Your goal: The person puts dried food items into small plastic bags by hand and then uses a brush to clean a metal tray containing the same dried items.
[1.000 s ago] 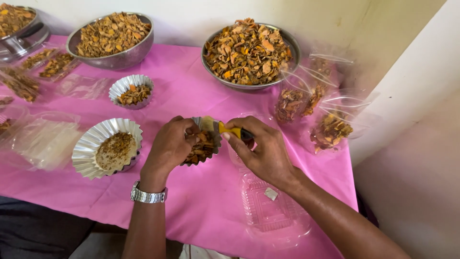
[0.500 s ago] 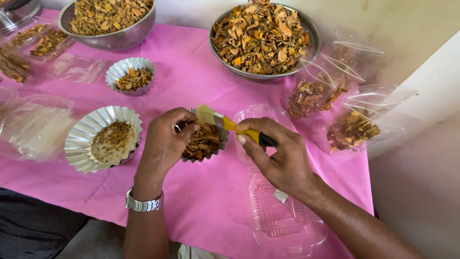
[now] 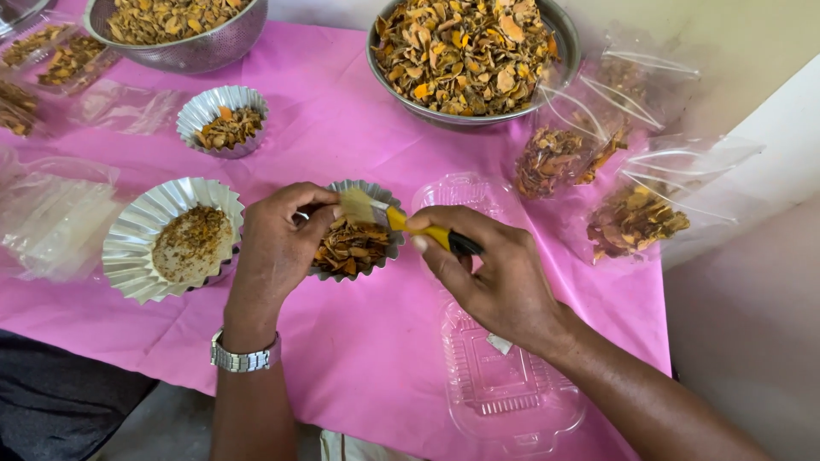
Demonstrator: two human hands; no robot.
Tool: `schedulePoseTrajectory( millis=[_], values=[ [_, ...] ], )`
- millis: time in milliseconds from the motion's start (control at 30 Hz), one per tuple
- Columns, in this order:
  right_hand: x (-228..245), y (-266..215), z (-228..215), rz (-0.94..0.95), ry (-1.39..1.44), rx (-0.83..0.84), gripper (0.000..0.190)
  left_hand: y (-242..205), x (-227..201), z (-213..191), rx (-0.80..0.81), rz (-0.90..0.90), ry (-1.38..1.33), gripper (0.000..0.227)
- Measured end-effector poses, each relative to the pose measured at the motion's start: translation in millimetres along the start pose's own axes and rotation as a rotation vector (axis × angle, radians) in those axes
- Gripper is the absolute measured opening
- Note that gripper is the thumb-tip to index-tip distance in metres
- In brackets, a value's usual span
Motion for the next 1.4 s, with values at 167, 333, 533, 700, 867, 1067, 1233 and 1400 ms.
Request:
schedulePoseTrajectory(
  millis=[167, 333, 533, 700, 867, 1067, 1233, 1400],
  values=[
    [0.1, -2.0, 5.1, -0.034, -0.044, 0.033, 0.014, -0.6, -1.6, -1.5, -0.01, 0.025, 0.034, 0.015],
    [7.2, -4.9, 0.5, -0.045, -0.074, 0.019, 0.017, -0.4, 7.9, 2.3, -0.005, 0.02, 0.138, 0.007],
    [5.1, -2.6, 10.6, -0.094, -0.162, 0.093, 0.015, -0.4, 12.1, 9.8, 0.014, -0.012, 0.331, 0.002],
    [8.4, -8.7, 11.8, -0.118, -0.152, 0.073, 0.015, -1.5, 14.8, 6.8, 0.012, 0.002, 0.266, 0.007],
    [5.1, -5.9, 4.2, -0.105, -0.161, 0.07, 0.017, -2.8, 23.3, 5.2, 0.028, -0.01, 0.208, 0.02],
    [-2.2, -0.3, -12.1, -0.119, -0.183, -0.011, 0.018, -4.2, 22.7, 7.3, 0.029, -0.009, 0.182, 0.021],
    [6.8, -3.3, -42.1, -0.098, -0.237, -0.247, 0.015, 4.5, -6.1, 39.8, 0.064, -0.01, 0.144, 0.013],
    [0.9, -7.4, -35.5, -0.134, -0.238, -0.289, 0.015, 18.7, -51.5, 84.4, 0.247, 0.1, 0.375, 0.026]
  ],
)
Point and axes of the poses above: each hand's wrist, its own y-axis towards the middle knuckle, its own z-axis out of the palm, x = y × z, the point moved 6 cm from there along y, towards the middle knuckle, and after that the axes turned 12 degrees about x, right-handed, at the moved point
